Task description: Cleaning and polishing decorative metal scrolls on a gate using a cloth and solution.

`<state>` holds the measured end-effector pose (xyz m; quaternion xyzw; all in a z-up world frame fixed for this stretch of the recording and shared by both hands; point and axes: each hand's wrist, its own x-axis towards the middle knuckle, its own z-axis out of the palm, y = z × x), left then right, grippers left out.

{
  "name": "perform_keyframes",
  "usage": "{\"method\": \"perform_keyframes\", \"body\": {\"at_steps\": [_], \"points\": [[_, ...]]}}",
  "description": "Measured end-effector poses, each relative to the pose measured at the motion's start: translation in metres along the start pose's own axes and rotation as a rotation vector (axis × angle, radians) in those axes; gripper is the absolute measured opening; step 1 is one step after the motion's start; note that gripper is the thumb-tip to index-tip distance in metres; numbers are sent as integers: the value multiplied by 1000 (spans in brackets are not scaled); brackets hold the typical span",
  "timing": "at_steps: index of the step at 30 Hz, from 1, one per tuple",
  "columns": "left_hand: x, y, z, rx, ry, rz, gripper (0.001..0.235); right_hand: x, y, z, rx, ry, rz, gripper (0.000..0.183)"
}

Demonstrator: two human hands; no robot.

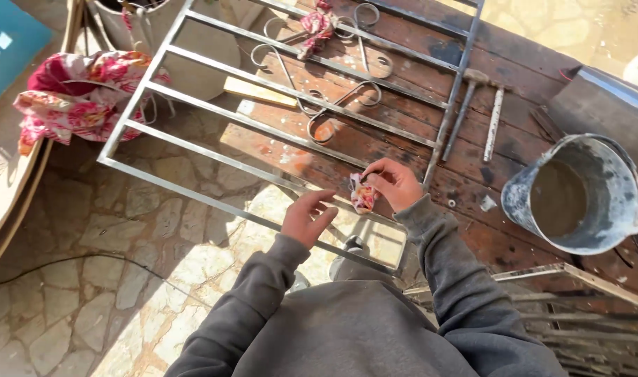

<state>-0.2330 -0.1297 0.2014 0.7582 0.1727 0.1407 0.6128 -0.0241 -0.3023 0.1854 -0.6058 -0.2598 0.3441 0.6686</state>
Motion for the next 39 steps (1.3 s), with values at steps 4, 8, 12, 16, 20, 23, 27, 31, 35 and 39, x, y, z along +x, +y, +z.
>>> {"method": "perform_keyframes", "body": {"at_steps": [4,8,12,16,20,23,27,31,35,39], "points": [[41,0,-14,23,-6,-20,39,33,-30,53,-674,-243,-103,19],[66,-75,-12,-133,-109,-345,28,56,-3,49,-885,-377,-243,34],[90,-132,-7,-361,-123,-644,21,75,24,9,-694,-433,29,40],[153,-132,2,-4,6,-437,14,93,100,-86,-769,130,-191,47],[235,-123,10,697,46,18,9,89,169,-149,-1249,550,-75,59],[257,-159,-2,900,-255,139,8,89,182,-152,-1382,478,-31,65],[255,-193,10,911,-302,31,10,83,202,-153,-1350,651,31,70],[275,-232,41,176,58,-460,14,97,188,-151,-1400,637,102,69],[277,-212,50,-208,219,-765,22,91,188,-148,-1391,625,140,70],[277,-195,29,365,-6,-374,21,97,178,-146,-1366,625,141,66]]}}
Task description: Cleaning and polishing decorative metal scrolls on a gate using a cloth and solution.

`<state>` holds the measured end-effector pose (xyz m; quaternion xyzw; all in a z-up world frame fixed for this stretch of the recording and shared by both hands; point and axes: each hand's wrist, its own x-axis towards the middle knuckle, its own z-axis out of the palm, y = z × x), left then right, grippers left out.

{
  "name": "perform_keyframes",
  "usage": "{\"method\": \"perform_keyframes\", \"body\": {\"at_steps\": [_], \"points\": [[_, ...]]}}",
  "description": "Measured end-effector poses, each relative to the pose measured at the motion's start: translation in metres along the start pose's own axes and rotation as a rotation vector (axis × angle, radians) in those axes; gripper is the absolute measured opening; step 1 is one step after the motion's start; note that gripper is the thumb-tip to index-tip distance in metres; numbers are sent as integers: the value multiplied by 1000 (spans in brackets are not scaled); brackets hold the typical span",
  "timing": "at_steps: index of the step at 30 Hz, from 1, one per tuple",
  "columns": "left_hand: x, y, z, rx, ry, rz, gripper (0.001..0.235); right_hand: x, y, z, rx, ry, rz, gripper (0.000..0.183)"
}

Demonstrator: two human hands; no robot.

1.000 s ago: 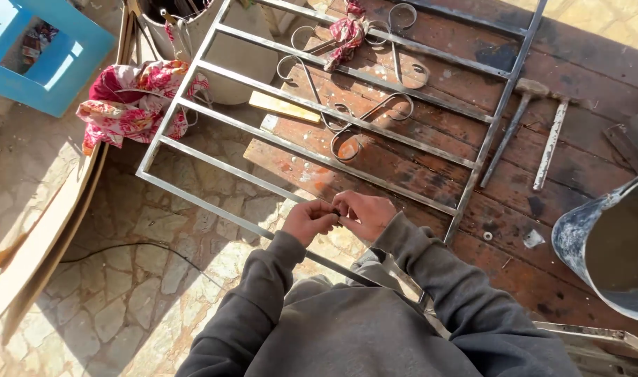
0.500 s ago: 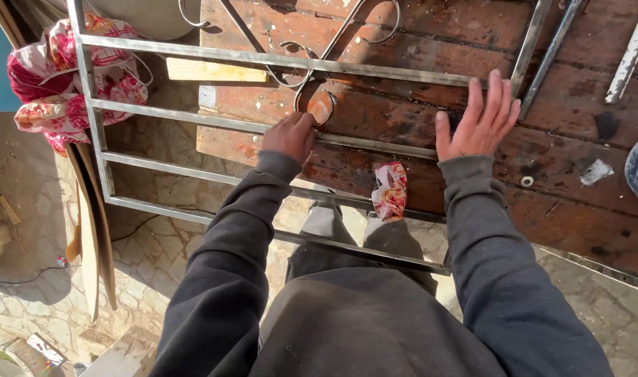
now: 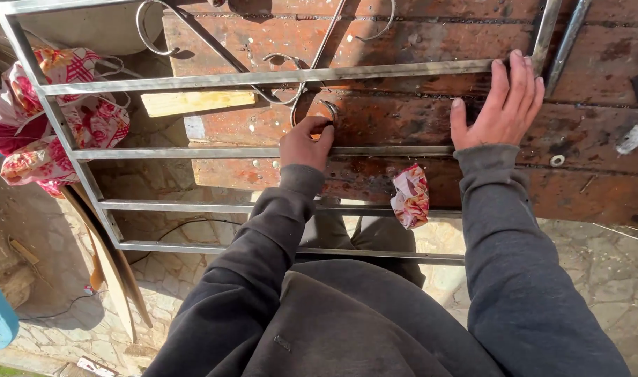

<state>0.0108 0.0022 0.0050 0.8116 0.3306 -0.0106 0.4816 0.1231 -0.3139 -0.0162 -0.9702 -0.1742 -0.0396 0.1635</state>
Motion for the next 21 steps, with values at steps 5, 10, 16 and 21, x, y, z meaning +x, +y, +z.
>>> {"method": "perform_keyframes", "body": {"at_steps": [5,10,16,21], "points": [[-2,21,-30,504,-288,199,18,3,-2,-6,12,-39,-13,65],[-4,-4,28,-246,73,-273,25,5,0,-8,-5,-43,-16,67],[-21,15,38,-134,231,-234,30,-4,15,6,-24,-52,-45,70],[-30,43,8,414,104,1,21,-6,16,8,-52,-17,-74,73]]}}
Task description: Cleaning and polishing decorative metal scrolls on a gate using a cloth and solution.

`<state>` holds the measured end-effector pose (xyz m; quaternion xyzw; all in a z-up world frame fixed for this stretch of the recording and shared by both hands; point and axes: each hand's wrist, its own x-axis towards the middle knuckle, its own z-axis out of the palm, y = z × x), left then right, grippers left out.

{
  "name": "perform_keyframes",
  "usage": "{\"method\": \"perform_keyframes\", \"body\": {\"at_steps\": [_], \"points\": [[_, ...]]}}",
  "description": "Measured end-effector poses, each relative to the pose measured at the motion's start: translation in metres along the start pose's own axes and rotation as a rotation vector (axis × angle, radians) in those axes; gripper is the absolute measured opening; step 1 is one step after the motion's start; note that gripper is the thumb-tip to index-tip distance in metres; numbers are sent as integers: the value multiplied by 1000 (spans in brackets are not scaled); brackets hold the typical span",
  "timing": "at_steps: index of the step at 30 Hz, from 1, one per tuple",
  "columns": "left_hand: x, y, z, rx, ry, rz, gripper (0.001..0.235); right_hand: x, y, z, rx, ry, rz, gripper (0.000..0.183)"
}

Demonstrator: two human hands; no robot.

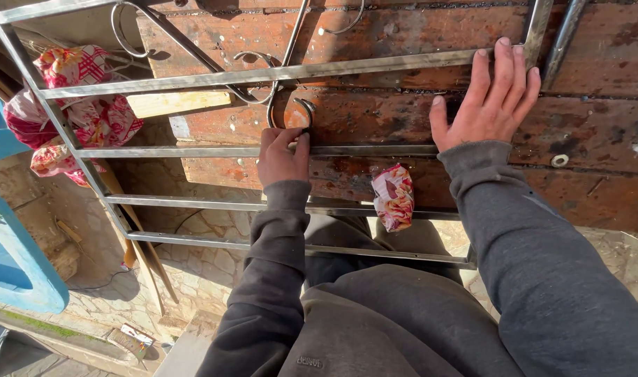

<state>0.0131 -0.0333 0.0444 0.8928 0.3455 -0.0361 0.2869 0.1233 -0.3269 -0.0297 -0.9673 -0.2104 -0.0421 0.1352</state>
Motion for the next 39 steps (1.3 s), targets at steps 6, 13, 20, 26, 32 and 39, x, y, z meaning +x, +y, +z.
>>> {"method": "perform_keyframes", "body": {"at_steps": [6,13,20,26,32,39], "points": [[14,6,2,269,-148,-80,25,-2,0,1,45,-83,31,75],[25,-10,-23,199,-284,288,14,5,-3,-10,52,-80,47,76],[73,-27,-63,624,-645,895,25,4,-2,-9,94,-78,52,77],[114,2,-81,869,-538,1450,19,-7,4,4,47,-39,-2,79],[48,-25,-40,252,-470,497,13,-2,1,-3,96,-80,53,80],[56,-16,-48,87,-519,191,16,0,3,-1,82,-54,5,81]]}}
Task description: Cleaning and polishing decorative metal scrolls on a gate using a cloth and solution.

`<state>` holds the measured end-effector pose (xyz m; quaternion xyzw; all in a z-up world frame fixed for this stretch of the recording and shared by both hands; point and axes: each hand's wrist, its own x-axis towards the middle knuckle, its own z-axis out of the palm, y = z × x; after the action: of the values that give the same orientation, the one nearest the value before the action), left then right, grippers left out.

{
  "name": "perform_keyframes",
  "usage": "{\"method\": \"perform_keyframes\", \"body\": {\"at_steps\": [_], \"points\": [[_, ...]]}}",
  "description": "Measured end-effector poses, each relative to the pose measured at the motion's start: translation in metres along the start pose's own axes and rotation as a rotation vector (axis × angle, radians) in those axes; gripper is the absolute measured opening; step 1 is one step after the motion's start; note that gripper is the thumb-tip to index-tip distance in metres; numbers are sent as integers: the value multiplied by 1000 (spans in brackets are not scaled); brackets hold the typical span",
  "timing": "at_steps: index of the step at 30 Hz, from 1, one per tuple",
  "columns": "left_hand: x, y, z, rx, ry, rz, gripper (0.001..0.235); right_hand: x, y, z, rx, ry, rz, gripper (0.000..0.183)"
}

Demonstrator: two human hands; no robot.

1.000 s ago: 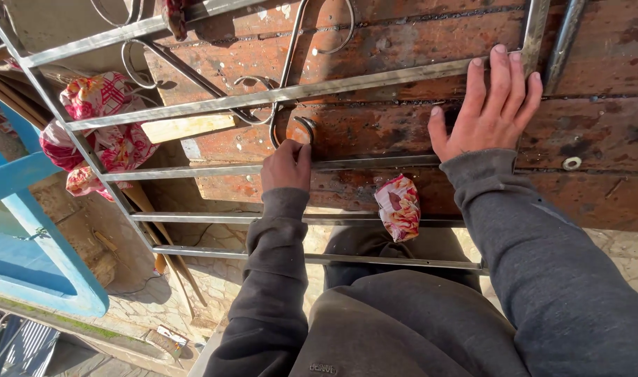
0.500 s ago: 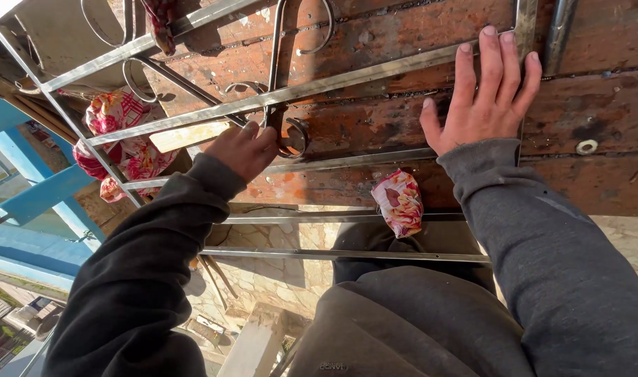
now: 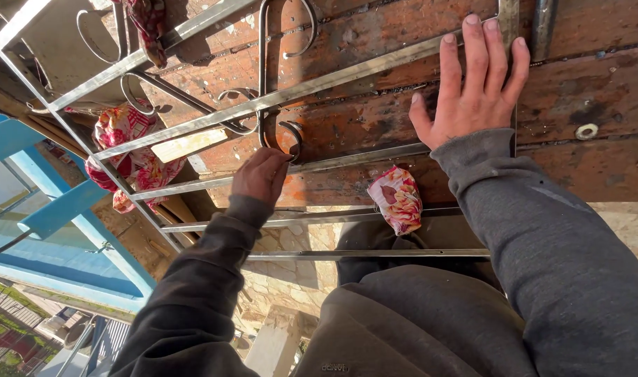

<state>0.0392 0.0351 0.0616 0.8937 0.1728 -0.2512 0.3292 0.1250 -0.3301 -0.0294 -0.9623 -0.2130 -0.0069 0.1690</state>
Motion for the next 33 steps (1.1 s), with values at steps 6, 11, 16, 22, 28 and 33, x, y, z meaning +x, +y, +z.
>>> {"method": "perform_keyframes", "body": {"at_steps": [6,11,16,22,28,33], "points": [[24,8,-57,1119,-170,1064,17,11,-6,-12,69,3,-15,80],[7,-16,-16,280,-216,303,19,8,-6,-14,110,-11,31,79],[43,-1,-61,968,-257,932,20,2,-2,-6,36,-11,-2,81],[47,-8,-65,1068,-252,1003,20,8,-2,-7,53,1,10,79],[48,-5,-68,1147,-433,836,35,2,-3,-8,113,-16,25,75],[48,-10,-70,1138,-412,887,39,-17,2,15,1,-1,51,71]]}}
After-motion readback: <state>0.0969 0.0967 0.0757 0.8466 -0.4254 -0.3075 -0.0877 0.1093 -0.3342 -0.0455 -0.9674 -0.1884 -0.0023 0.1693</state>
